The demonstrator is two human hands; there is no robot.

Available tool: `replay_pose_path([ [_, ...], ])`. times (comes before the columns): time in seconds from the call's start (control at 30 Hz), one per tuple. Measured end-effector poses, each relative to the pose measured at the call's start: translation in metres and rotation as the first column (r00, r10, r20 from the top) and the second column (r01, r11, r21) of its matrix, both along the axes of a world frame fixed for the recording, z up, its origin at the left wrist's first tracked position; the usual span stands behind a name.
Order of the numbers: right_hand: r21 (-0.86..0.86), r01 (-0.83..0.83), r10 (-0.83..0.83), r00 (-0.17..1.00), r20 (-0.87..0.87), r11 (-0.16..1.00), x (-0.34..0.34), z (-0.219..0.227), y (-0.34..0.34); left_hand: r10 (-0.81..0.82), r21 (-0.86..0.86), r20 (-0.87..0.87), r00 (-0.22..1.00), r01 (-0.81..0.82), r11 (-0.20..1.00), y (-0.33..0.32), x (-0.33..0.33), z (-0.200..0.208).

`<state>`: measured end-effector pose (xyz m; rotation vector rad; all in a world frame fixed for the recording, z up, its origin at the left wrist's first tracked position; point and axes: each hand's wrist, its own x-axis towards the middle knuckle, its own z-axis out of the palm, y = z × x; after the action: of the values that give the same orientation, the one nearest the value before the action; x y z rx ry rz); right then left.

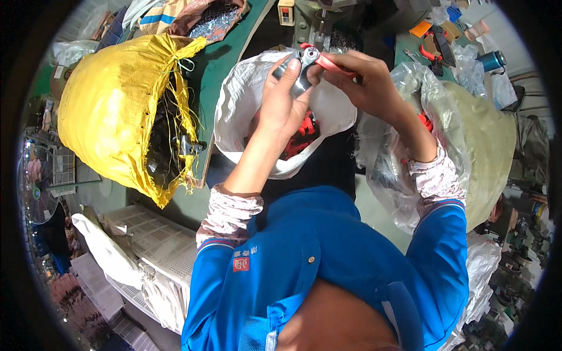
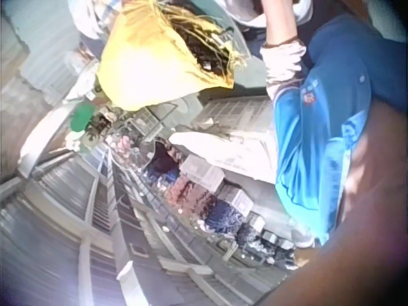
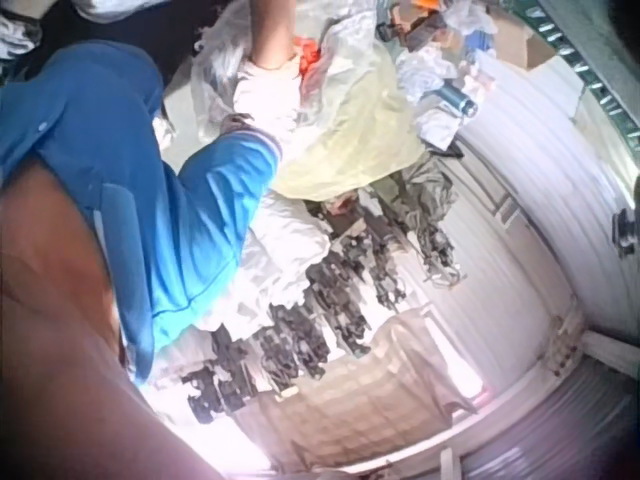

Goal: The person repeatedly picks small black and red plastic parts from bags, joins them by hand, and places the assembled units into a white sack. The person also briefly touches their face area and adjusts the yellow bag during the process.

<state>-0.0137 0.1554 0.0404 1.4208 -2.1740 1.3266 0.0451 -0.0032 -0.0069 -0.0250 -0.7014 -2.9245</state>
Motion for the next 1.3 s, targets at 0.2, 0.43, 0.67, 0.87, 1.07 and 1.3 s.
replay_pose_path([
  [0.2, 0.108, 0.285, -0.240, 0.918, -0.315, 0.952, -0.019, 0.046, -0.003, -0.057, -0.228, 0.048, 0.997, 0.067, 0.971, -0.010, -0.029, 0.042],
  [0.43, 0.070, 0.236, -0.246, 0.912, 0.329, 0.969, -0.021, 0.007, -0.003, 0.037, -0.510, 0.127, 0.991, 0.034, 0.859, -0.011, -0.029, 0.052],
  [0.67, 0.064, 0.217, -0.225, 0.919, 0.324, 0.974, -0.017, 0.005, -0.008, 0.157, -0.622, 0.141, 0.977, -0.036, 0.782, -0.024, -0.021, 0.036],
  [0.87, -0.015, 0.253, -0.227, 0.891, 0.392, 0.967, -0.016, 0.029, -0.012, 0.231, -0.752, 0.143, 0.962, -0.046, 0.657, -0.041, 0.023, 0.019],
  [1.07, -0.099, 0.299, -0.283, 0.947, 0.152, 0.949, -0.001, 0.020, -0.025, 0.529, -0.935, -0.073, 0.845, -0.243, 0.259, -0.116, 0.084, -0.023],
  [1.3, -0.169, 0.247, -0.260, 0.964, -0.058, 0.954, 0.003, 0.000, -0.049, 0.390, -0.696, -0.063, 0.918, 0.240, -0.677, -0.198, 0.150, -0.061],
])
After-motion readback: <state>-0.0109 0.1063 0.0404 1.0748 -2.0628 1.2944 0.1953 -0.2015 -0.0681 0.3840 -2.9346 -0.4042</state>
